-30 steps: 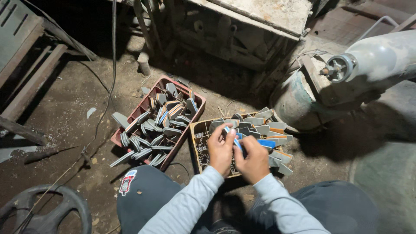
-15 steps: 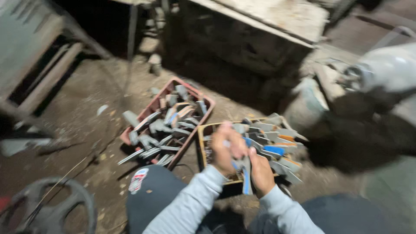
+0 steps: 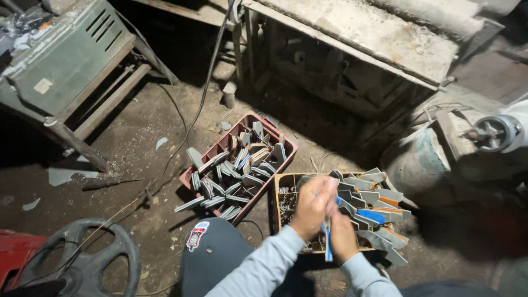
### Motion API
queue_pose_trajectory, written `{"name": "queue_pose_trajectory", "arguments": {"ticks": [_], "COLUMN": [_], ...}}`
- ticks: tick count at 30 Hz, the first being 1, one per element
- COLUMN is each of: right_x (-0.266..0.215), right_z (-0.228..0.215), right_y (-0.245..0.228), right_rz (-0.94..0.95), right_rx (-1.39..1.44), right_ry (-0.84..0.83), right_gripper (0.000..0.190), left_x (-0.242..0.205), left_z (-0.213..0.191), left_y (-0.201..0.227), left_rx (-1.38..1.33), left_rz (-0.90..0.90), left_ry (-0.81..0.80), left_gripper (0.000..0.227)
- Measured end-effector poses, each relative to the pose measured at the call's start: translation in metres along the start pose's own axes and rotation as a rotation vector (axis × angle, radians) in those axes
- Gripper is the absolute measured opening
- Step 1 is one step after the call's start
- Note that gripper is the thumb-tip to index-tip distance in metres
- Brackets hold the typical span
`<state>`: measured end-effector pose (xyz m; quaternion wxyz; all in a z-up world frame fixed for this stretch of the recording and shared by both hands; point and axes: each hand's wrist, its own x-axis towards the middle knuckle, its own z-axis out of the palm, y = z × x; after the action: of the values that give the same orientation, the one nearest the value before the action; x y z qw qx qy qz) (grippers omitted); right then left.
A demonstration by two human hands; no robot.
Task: The person sits on the floor and repeatedly picks up small metal parts from two bins, inspects them by turning them over, and places them back into the bins. The person handles the parts one at a time throughout the clip.
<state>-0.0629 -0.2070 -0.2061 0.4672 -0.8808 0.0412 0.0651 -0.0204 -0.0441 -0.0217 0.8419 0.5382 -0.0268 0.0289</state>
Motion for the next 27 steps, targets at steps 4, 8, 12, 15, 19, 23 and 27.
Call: {"name": "queue_pose_trajectory", "arguments": {"ticks": [4, 8, 12, 15, 19, 23, 27], "right_x": [0.008, 0.012, 0.012, 0.003, 0.009, 0.025, 0.047], "right_z": [-0.054, -0.092, -0.106, -0.104, -0.096, -0.115, -0.140], "right_y": [-0.071, -0.115, -0.126, -0.123, -0.116, -0.072, -0.013], "right_rz": [-0.030, 0.166, 0.125, -0.018, -0.182, -0.181, 0.033], "right_rx": [0.239, 0.476, 0.346, 0.146, -0.120, -0.299, -0.444], "right_ry": [0.002, -0.033, -0.050, -0.058, -0.003, 0.209, 0.440], "right_gripper": [0.061, 0.041, 0.030, 0.027, 0.027, 0.028, 0.022], "left_x": [0.008, 0.024, 0.037, 0.046, 0.036, 0.026, 0.037], "left_z": [-0.029, -0.078, -0.176, -0.249, -0.310, -0.341, -0.344], "left_y": [0.067, 0.109, 0.141, 0.116, 0.026, -0.015, 0.000], "left_rx": [0.657, 0.961, 1.063, 1.427, 1.479, 1.603, 1.588], "left_rz": [-0.012, -0.141, -0.033, 0.055, 0.036, -0.065, -0.181], "left_ry": [-0.248, -0.234, 0.144, 0.298, 0.294, 0.090, -0.113], "left_gripper": [0.035, 0.028, 0.024, 0.024, 0.030, 0.041, 0.046]}}
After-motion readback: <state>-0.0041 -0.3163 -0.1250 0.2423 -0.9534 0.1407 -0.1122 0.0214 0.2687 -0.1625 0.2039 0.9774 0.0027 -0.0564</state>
